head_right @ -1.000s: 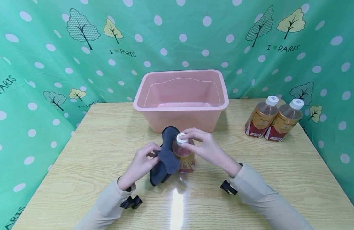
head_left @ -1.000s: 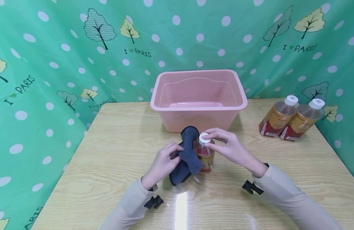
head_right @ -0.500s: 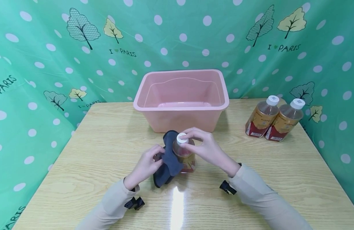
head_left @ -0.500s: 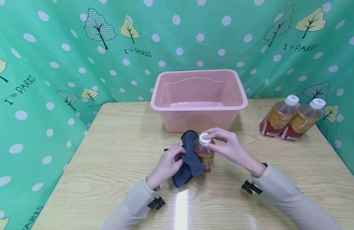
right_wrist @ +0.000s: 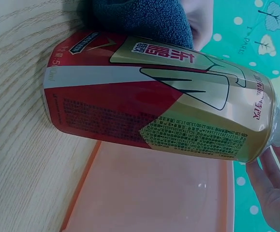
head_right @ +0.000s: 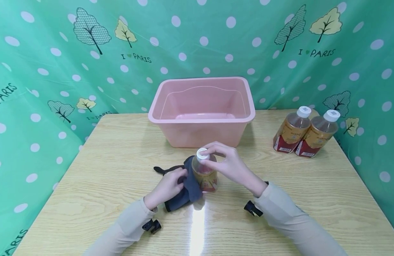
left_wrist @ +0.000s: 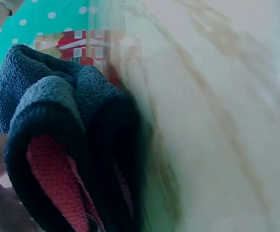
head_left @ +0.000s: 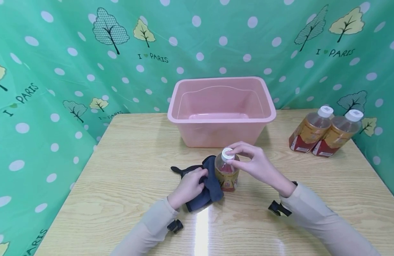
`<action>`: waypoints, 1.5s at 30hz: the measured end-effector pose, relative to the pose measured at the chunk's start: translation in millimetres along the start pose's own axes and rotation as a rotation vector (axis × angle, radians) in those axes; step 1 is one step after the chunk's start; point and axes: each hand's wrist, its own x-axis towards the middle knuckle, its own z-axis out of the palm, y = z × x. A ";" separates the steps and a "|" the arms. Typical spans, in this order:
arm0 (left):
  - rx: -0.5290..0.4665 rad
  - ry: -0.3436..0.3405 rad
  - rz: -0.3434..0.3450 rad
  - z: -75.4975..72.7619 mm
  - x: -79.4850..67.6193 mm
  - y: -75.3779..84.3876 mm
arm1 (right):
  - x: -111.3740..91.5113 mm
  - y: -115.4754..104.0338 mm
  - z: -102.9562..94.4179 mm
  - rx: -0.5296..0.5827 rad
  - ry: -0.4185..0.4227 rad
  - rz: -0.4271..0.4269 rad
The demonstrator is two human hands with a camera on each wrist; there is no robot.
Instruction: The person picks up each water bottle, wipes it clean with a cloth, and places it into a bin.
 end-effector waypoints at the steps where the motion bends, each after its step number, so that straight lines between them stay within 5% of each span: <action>1: 0.000 0.005 0.004 0.0 -0.2 -0.2 | 0.0 0.3 0.2 0.001 0.000 -0.001; 7: -0.032 0.026 0.020 -4.0 0.2 -0.7 | -0.5 0.9 0.4 0.009 0.004 -0.006; 24: -0.340 0.188 0.063 -39.0 6.2 15.2 | -1.2 1.5 -0.2 0.001 -0.006 0.018; 33: -0.391 0.170 0.041 -39.8 7.8 14.8 | -1.0 2.1 -0.1 0.012 -0.003 0.011; 45: -0.412 0.093 0.020 -22.0 8.2 -1.0 | -0.2 0.2 0.5 0.012 0.004 0.012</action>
